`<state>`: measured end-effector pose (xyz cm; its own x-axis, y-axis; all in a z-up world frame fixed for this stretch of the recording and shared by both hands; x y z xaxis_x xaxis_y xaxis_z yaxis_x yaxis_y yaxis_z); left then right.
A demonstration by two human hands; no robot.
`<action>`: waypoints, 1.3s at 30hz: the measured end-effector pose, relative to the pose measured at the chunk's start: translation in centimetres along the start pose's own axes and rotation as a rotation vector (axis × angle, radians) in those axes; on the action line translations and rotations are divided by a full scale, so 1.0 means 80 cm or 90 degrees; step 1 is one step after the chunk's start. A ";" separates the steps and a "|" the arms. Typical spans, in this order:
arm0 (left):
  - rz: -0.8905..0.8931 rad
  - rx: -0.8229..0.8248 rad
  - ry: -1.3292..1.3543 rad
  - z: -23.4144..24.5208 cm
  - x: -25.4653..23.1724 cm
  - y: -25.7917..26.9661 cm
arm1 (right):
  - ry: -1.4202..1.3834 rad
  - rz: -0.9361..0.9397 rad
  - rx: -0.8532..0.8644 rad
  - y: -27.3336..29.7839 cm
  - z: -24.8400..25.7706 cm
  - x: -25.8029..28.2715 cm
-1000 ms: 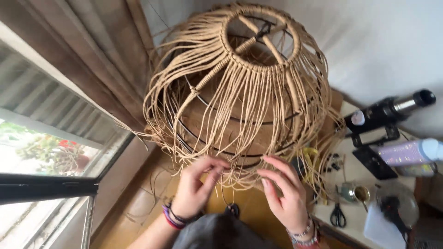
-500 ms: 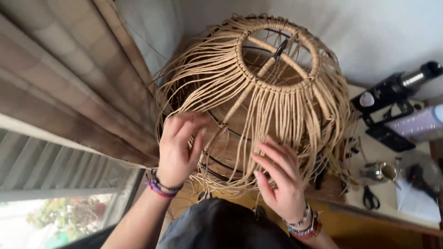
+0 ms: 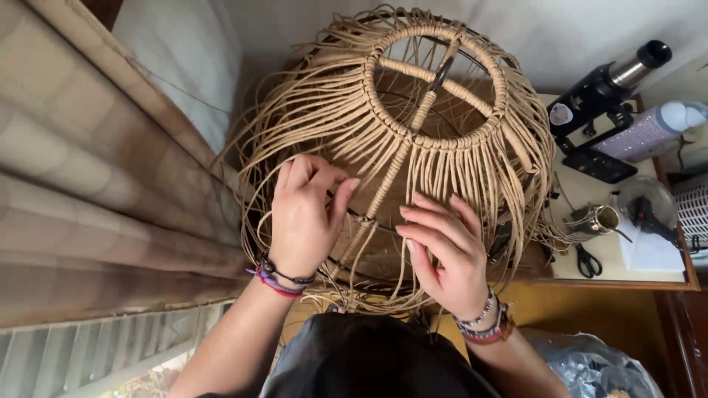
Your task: Weaving wicker strands into a large decorative structure, likely a lampshade, involving threading, pulling, and trimming strands.
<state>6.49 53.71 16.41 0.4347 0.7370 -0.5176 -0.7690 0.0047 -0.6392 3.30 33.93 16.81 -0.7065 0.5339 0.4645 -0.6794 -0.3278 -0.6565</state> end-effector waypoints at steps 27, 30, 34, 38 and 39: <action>0.061 0.274 0.398 -0.004 -0.055 0.082 | 0.115 0.034 0.031 0.005 -0.011 -0.003; 0.135 0.344 0.484 -0.036 -0.075 0.089 | 0.103 0.002 0.025 0.008 -0.010 -0.009; 0.343 0.346 0.786 -0.086 -0.053 0.130 | 0.169 0.073 0.075 0.009 -0.013 -0.006; 0.458 0.331 0.949 -0.107 -0.049 0.150 | 0.183 0.086 0.098 0.002 -0.010 0.009; 0.460 0.333 0.925 -0.110 -0.047 0.152 | 0.185 0.086 0.108 0.003 -0.011 0.008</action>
<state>-0.42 45.05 5.59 -0.2366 -0.4871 -0.8407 -0.9183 0.3948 0.0297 2.86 34.85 16.44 -0.7231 0.6680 0.1758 -0.6238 -0.5222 -0.5815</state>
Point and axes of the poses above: each hand's wrist, its own y-axis away from the middle knuckle, its own z-axis out of the back of the hand, x = y × z, the point moved 7 cm from there along -y, towards the middle knuckle, and after that the axes turned 6 degrees about -z, right-handed, at the moved point
